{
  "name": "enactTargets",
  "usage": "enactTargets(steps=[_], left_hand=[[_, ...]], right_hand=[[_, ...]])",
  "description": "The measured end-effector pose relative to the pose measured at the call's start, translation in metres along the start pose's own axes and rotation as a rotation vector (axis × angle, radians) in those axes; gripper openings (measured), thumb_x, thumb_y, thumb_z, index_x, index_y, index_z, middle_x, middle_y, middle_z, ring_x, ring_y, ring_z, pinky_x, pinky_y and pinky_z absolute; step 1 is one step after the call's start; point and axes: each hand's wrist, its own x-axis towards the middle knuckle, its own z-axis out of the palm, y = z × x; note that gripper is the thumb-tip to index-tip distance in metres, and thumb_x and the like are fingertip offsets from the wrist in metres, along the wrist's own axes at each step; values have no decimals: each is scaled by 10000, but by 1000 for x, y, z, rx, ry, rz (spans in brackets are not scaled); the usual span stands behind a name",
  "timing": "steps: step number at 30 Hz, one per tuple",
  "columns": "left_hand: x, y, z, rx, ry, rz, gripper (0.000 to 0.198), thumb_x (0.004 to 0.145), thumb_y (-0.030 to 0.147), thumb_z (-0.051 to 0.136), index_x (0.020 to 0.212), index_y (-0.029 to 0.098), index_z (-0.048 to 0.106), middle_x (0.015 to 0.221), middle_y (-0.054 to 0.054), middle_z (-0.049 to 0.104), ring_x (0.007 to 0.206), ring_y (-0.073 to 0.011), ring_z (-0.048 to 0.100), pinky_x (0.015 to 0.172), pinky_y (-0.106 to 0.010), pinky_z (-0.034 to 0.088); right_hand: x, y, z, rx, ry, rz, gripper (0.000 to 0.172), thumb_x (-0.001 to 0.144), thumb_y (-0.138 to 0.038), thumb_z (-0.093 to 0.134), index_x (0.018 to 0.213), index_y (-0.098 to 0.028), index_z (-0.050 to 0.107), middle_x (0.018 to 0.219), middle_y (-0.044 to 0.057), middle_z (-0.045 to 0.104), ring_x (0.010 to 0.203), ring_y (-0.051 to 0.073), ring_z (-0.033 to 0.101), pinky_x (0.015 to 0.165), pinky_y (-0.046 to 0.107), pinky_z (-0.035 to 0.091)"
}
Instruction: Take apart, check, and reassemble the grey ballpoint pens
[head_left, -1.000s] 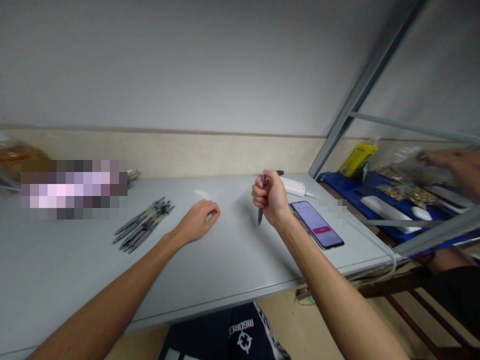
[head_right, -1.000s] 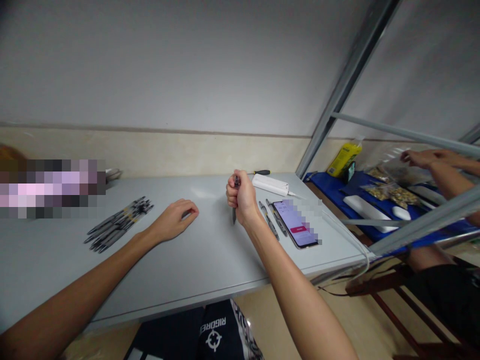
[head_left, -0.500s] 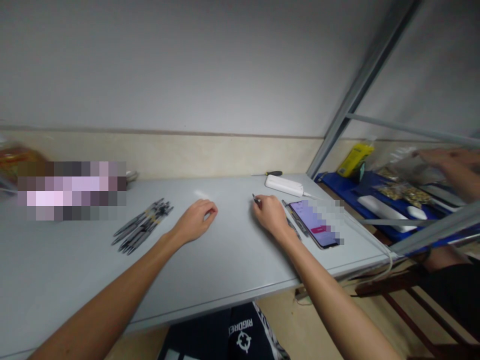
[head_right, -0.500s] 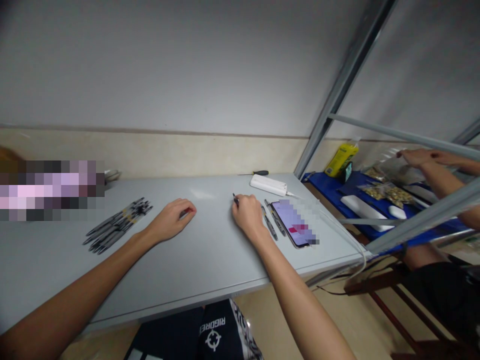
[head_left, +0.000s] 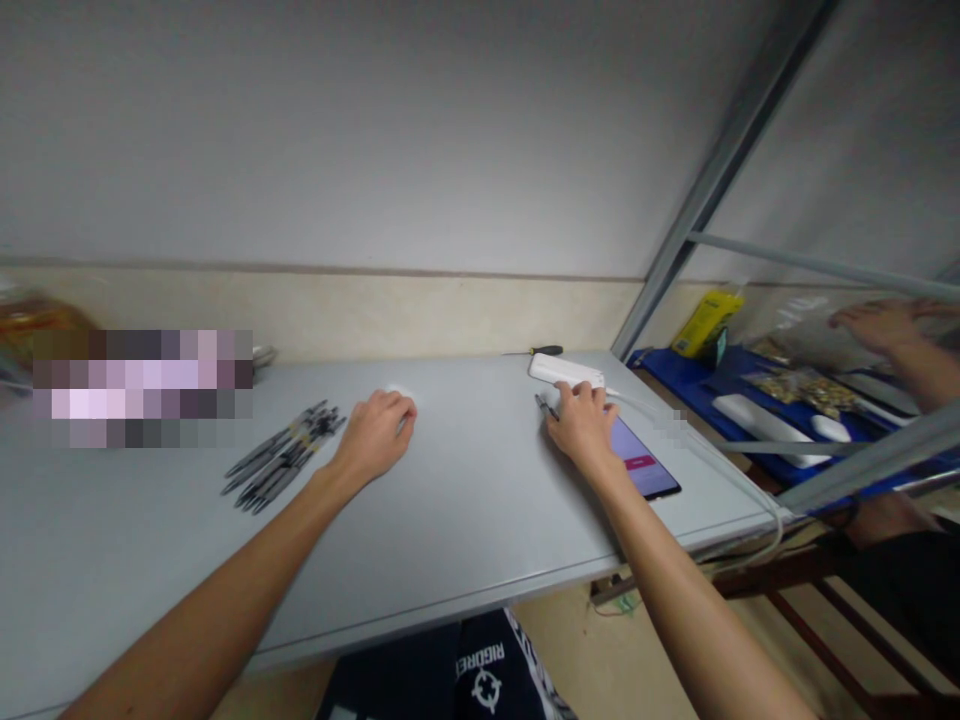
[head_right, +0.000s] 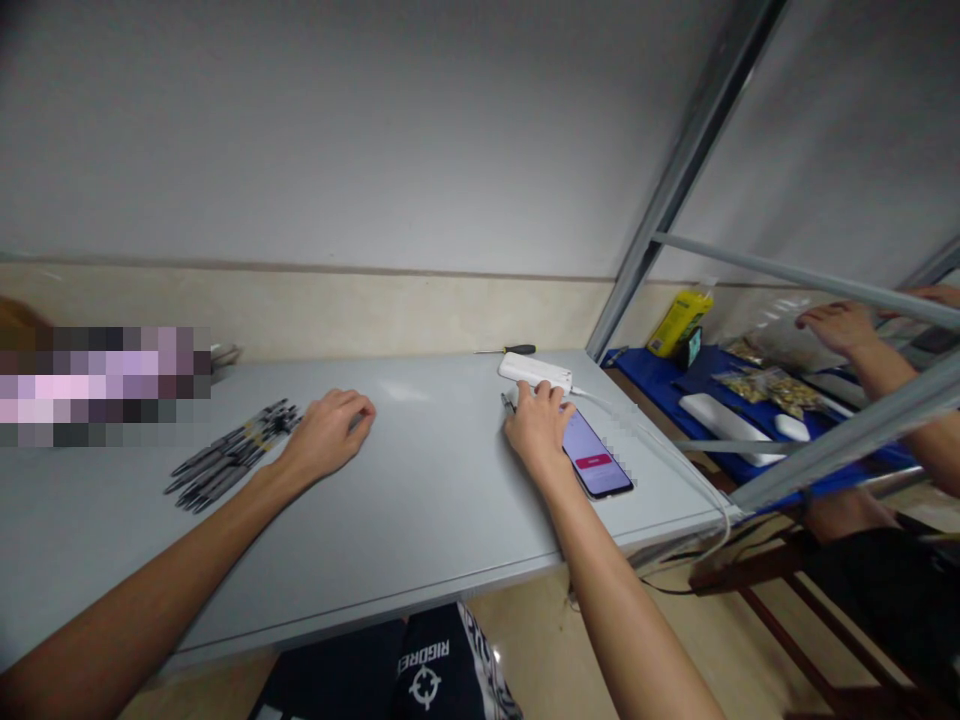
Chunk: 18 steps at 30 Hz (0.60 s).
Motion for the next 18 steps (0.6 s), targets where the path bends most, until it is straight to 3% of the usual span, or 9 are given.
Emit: enactTargets(steps=[3, 7, 12, 18], left_hand=[[-3, 2, -12, 245, 11, -205, 259, 819, 194, 388, 974, 136, 588, 1017, -162, 593, 1007, -310, 483, 766, -428, 416], [-6, -2, -25, 333, -39, -388, 348, 789, 180, 374, 1068, 90, 561, 1060, -220, 557, 1008, -358, 468, 717, -481, 433], [-7, -15, -29, 304, -152, -482, 377, 753, 132, 362, 1061, 75, 572, 1090, -239, 550, 1031, -372, 465, 731, -518, 439], [-7, -22, -32, 292, -204, -529, 376, 764, 141, 353, 1053, 55, 577, 1057, -239, 566, 1006, -355, 508, 730, -455, 461]], right_hand=[[2, 3, 0, 2, -21, 21, 427, 775, -230, 514, 1201, -199, 489, 1147, 150, 482, 1053, 313, 392, 800, 424, 294], [1, 0, -3, 31, -31, 38, 468, 753, -251, 541, 1212, -184, 478, 1140, 162, 484, 1040, 328, 403, 802, 445, 306], [-7, -23, -7, 121, 3, -80, 472, 774, -293, 534, 1229, -181, 471, 1162, 165, 472, 1038, 323, 396, 804, 440, 326], [-16, -47, -4, 180, 15, -259, 370, 806, -246, 508, 1171, -188, 514, 1122, 145, 485, 1034, 294, 387, 792, 383, 352]])
